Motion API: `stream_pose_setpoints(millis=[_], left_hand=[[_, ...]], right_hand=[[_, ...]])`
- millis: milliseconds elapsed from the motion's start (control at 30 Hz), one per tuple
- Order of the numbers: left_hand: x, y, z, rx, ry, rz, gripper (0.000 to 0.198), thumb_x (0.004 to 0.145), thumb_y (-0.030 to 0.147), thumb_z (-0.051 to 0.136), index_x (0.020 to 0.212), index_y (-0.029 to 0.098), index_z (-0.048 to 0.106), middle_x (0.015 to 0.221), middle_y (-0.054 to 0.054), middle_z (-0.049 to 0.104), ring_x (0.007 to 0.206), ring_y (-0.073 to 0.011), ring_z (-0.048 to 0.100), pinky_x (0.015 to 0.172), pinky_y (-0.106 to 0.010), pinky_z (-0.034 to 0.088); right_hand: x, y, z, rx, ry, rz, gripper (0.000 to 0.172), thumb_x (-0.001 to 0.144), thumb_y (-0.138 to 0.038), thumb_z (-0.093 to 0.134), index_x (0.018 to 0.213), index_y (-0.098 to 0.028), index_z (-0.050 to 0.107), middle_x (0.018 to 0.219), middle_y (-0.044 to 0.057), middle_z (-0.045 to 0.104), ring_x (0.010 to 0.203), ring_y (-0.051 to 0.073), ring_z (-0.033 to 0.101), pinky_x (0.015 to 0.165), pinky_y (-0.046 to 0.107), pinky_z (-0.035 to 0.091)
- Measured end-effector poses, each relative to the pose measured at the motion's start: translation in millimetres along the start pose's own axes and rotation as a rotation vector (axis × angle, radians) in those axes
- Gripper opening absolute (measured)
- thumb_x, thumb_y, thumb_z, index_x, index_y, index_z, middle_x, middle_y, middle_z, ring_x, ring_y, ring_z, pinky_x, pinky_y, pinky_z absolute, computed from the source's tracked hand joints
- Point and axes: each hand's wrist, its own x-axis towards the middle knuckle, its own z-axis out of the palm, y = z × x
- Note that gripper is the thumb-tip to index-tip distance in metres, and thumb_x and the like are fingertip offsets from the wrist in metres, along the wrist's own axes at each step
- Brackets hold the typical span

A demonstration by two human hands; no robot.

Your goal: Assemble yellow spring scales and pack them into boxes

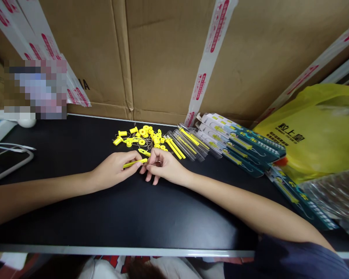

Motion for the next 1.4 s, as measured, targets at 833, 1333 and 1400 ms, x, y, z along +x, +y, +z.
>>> stream_pose_setpoints(millis=[833, 1333, 1400], left_hand=[[-3.0, 0.3, 1.6, 0.124, 0.041, 0.107, 0.019, 0.093, 0.027, 0.045, 0.078, 0.018, 0.052, 0.066, 0.004, 0.054, 0.056, -0.0091, 0.048, 0.056, -0.021, 0.032], [-0.1, -1.7, 3.7, 0.314, -0.124, -0.036, 0.018, 0.097, 0.028, 0.042, 0.092, 0.019, 0.056, 0.086, -0.001, 0.07, 0.076, -0.0167, 0.066, 0.062, -0.024, 0.038], [1.1, -1.4, 3.1, 0.334, -0.138, -0.052, 0.019, 0.097, 0.028, 0.041, 0.092, 0.019, 0.056, 0.085, -0.002, 0.069, 0.075, -0.0172, 0.066, 0.061, -0.025, 0.038]], right_hand=[[0.2, -10.7, -2.2, -0.394, 0.077, -0.151, 0.027, 0.075, -0.036, 0.077, 0.074, -0.016, 0.059, 0.062, -0.006, 0.043, 0.056, 0.006, 0.038, 0.051, 0.02, 0.035], [-2.7, -8.4, 1.5, -0.119, 0.085, 0.019, 0.027, 0.085, -0.039, 0.065, 0.083, -0.02, 0.046, 0.065, -0.006, 0.052, 0.048, 0.006, 0.047, 0.041, 0.018, 0.039], [-3.6, -8.9, -3.9, -0.434, 0.049, -0.129, 0.019, 0.088, -0.034, 0.06, 0.096, -0.02, 0.049, 0.075, -0.003, 0.055, 0.057, 0.008, 0.051, 0.048, 0.02, 0.042]])
